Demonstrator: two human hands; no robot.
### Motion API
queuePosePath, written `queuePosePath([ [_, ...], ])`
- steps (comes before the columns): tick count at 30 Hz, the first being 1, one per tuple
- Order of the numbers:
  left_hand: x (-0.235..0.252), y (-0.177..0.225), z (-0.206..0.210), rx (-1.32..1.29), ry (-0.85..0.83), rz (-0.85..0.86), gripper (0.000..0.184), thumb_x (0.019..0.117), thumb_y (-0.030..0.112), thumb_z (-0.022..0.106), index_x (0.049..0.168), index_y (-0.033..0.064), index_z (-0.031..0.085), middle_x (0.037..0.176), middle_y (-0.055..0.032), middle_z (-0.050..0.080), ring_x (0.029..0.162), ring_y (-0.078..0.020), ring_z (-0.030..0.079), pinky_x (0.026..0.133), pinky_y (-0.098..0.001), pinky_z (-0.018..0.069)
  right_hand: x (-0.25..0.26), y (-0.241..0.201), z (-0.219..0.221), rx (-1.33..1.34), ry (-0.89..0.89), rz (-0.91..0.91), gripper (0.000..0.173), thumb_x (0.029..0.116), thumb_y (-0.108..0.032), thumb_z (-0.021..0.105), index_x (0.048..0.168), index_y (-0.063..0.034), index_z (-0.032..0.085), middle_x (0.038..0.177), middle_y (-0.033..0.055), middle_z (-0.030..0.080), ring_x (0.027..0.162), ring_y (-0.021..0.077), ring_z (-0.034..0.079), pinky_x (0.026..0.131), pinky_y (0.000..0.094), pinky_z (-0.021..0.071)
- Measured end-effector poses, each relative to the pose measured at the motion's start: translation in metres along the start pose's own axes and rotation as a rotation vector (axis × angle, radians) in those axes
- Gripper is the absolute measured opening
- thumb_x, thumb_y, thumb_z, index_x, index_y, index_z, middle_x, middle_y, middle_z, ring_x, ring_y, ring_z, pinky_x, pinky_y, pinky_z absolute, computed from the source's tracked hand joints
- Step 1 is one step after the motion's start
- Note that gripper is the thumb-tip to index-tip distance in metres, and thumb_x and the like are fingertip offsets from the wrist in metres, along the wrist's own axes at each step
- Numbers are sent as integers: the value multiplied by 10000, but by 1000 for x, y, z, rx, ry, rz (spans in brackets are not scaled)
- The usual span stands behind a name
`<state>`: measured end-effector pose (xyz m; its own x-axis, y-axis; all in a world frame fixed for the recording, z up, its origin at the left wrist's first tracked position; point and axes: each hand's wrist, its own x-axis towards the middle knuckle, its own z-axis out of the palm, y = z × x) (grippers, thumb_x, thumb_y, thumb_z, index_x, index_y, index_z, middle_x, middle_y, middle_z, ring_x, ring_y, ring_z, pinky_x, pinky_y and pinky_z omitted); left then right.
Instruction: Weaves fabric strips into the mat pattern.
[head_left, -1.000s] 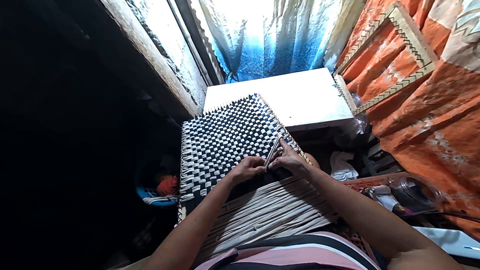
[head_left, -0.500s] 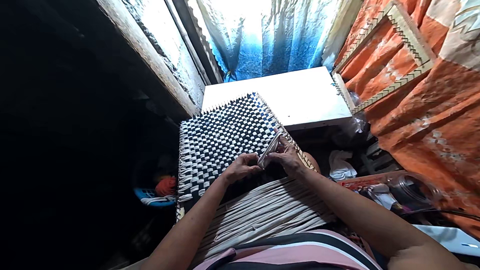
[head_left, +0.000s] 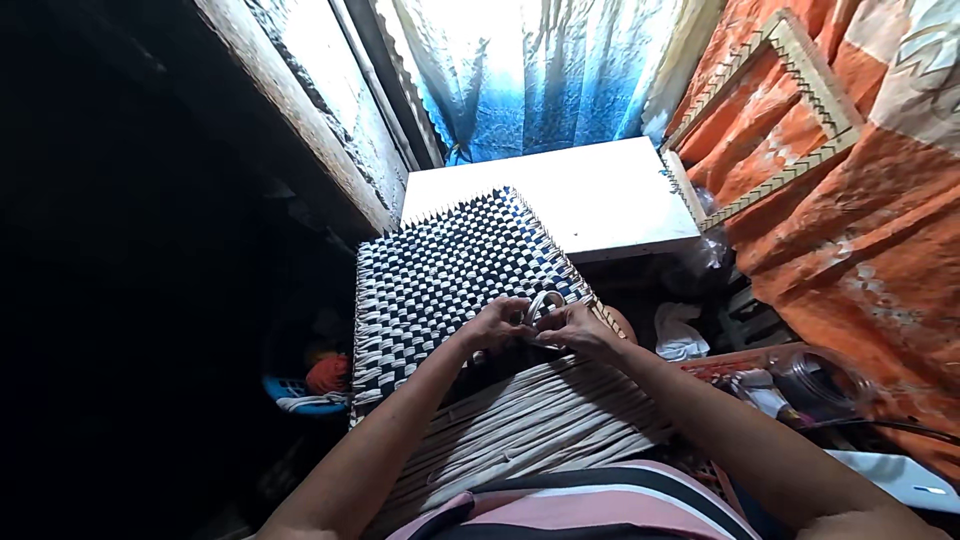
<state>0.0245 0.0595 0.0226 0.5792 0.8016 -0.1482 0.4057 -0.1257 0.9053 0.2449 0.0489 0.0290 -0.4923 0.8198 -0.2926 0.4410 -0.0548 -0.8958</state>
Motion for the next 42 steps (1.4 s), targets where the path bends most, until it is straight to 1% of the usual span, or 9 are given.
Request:
queuePosePath([
  [5, 5, 7, 2, -102, 1, -124, 112, 946, 95, 726, 1017, 36, 662, 790, -27, 687, 596, -63, 586, 546, -224, 485, 8, 2, 11, -134, 83, 26, 254, 880, -270, 808, 943, -28, 760, 876, 100, 718, 820, 180, 657, 823, 455, 534],
  [8, 5, 7, 0, -181, 26, -161, 98, 957, 121, 718, 961, 36, 670, 740, -27, 661, 560, -65, 562, 521, -215, 465, 5, 1, 13, -88, 119, 22, 156, 905, -179, 764, 942, -28, 767, 866, 87, 721, 807, 137, 653, 810, 400, 536],
  [11, 6, 4, 3, -237, 41, -173, 99, 954, 83, 709, 1032, 30, 676, 769, -33, 693, 569, -56, 585, 523, -204, 479, 8, 3, 14, -96, 114, 19, 250, 877, -269, 817, 876, -31, 743, 807, 65, 702, 752, 121, 635, 773, 394, 532],
  [18, 6, 8, 4, -230, 7, -161, 169, 953, 96, 712, 1108, 43, 672, 795, -20, 684, 557, -37, 532, 510, -195, 432, 5, 4, 16, -66, 111, -29, 209, 890, -174, 746, 737, -53, 672, 677, 9, 615, 651, 87, 567, 670, 355, 484],
  [23, 2, 9, -13, 58, -231, -14, 122, 910, 86, 755, 997, 32, 688, 850, -22, 681, 765, -73, 626, 734, -276, 535, -1, 7, 11, -83, 70, -90, 167, 915, -166, 735, 807, -39, 730, 746, 22, 658, 700, 67, 583, 713, 327, 495],
  [29, 6, 14, -28, 227, -152, 120, 104, 904, 86, 759, 926, -6, 715, 916, -91, 681, 872, -162, 655, 818, -365, 550, -7, 3, 14, -143, 51, -78, 122, 928, -146, 704, 885, -43, 752, 830, 46, 688, 770, 91, 618, 762, 342, 514],
  [35, 6, 17, -17, 93, -230, 60, 128, 948, 13, 672, 1073, -17, 676, 912, -65, 683, 782, -79, 622, 733, -277, 533, -24, -5, 24, -297, 18, -34, 166, 918, -135, 673, 923, 22, 729, 1049, 157, 677, 1020, 234, 631, 935, 439, 491],
  [39, 9, 25, -6, -67, -198, -89, 105, 1001, -7, 585, 1101, 11, 616, 789, -62, 653, 573, -75, 562, 517, -227, 469, -19, -4, 24, -294, 36, 29, 160, 925, -168, 685, 902, -21, 744, 963, 109, 698, 944, 191, 645, 890, 436, 502],
  [42, 17, 23, -3, -55, -137, -76, 143, 988, -11, 600, 1123, 10, 643, 775, -86, 662, 575, -113, 580, 544, -266, 495, -17, -4, 19, -206, 52, 52, 140, 936, -162, 685, 902, -48, 758, 863, 54, 697, 810, 110, 620, 796, 376, 502],
])
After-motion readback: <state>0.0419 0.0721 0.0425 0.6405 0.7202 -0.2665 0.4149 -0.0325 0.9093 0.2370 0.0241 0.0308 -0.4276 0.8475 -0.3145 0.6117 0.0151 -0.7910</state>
